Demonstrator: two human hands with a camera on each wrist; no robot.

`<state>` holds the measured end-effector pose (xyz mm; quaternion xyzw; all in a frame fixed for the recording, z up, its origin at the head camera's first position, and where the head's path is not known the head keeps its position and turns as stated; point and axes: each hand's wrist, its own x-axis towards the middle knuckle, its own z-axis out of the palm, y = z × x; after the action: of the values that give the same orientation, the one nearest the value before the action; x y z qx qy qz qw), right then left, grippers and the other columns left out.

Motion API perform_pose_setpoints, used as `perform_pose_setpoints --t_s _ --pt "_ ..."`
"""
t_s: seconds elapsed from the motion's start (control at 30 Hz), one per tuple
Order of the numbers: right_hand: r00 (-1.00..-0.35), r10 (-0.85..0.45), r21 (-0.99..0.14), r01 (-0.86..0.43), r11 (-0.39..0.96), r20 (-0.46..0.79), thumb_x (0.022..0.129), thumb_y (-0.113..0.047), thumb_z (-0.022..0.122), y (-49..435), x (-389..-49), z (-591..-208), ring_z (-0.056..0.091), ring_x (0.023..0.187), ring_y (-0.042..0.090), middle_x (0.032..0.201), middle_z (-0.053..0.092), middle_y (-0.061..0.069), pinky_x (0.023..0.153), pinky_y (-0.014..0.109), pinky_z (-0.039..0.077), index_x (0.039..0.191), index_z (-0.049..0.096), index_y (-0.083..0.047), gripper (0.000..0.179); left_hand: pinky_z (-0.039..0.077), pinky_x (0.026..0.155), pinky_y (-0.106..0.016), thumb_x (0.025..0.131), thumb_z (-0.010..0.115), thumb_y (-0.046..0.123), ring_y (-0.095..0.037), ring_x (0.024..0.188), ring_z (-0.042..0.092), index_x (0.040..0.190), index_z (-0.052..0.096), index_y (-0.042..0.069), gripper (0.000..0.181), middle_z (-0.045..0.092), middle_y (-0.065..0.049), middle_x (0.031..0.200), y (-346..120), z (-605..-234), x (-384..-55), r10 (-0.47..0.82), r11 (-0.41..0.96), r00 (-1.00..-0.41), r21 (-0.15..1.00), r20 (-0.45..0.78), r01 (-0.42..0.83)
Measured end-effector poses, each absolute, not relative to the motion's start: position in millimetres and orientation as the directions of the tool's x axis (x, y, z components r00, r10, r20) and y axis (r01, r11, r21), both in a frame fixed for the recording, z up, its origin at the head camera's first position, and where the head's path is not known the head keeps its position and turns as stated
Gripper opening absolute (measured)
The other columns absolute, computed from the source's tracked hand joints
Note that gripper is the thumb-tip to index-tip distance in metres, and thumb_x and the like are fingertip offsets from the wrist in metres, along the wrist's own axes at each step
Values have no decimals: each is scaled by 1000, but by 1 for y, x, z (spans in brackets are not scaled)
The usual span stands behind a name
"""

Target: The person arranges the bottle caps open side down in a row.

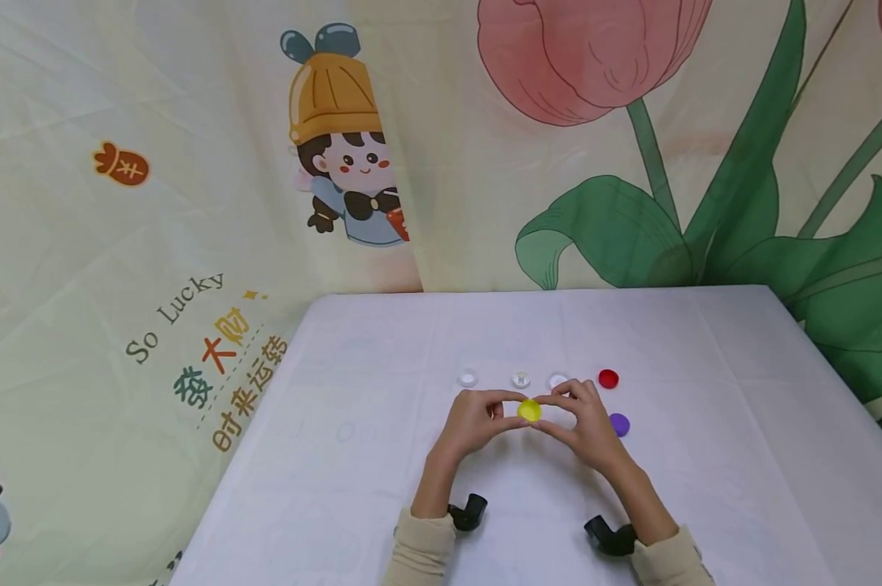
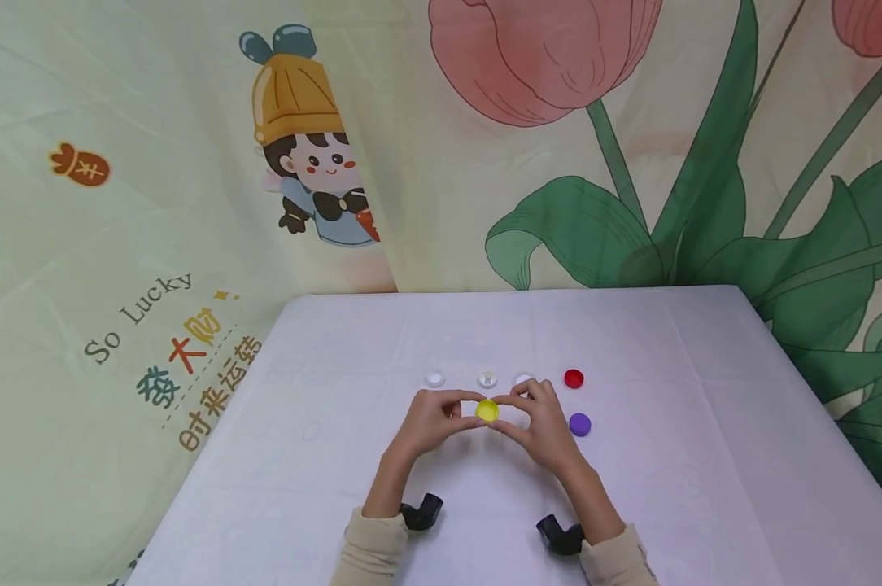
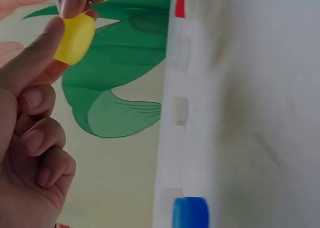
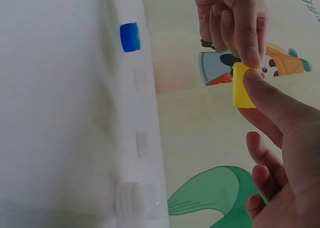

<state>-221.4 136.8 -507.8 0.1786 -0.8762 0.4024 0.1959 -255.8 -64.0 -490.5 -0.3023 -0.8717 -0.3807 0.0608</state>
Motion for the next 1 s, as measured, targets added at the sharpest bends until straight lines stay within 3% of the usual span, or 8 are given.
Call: perform_pose_setpoints --t_s 0.2,0.5,0.67,1.0 --pt "-823 -144 -622 -518 587 550 66 -27 79 138 -212 -482 35 90 10 93 50 -5 66 29 40 98 71 -18 34 28 40 -17 71 71 41 -1 46 37 99 70 21 34 44 10 51 -63 -473 -245 440 435 -796 676 416 595" --pt "-745 -130 -554 -589 588 654 63 -17 82 138 -200 -458 37 89 11 92 51 -5 64 25 39 98 71 -16 38 27 43 -13 71 73 35 3 49 33 98 70 17 32 43 9 51 -62 -453 -235 418 369 -690 584 591 723" --pt "-733 -125 -543 -596 591 669 62 -15 82 138 -197 -453 39 88 10 91 52 -4 65 25 40 98 71 -14 38 26 43 -13 71 73 33 2 49 33 98 70 15 33 43 8 51 -61 -450 -233 421 341 -662 568 620 749" --pt "-728 -138 -550 -615 564 672 62 -14 82 140 -196 -453 39 85 9 89 54 -6 62 24 39 98 70 -14 37 27 42 -13 72 74 30 2 49 33 98 69 12 32 44 6 51 -60 -450 -232 426 307 -662 590 616 747"
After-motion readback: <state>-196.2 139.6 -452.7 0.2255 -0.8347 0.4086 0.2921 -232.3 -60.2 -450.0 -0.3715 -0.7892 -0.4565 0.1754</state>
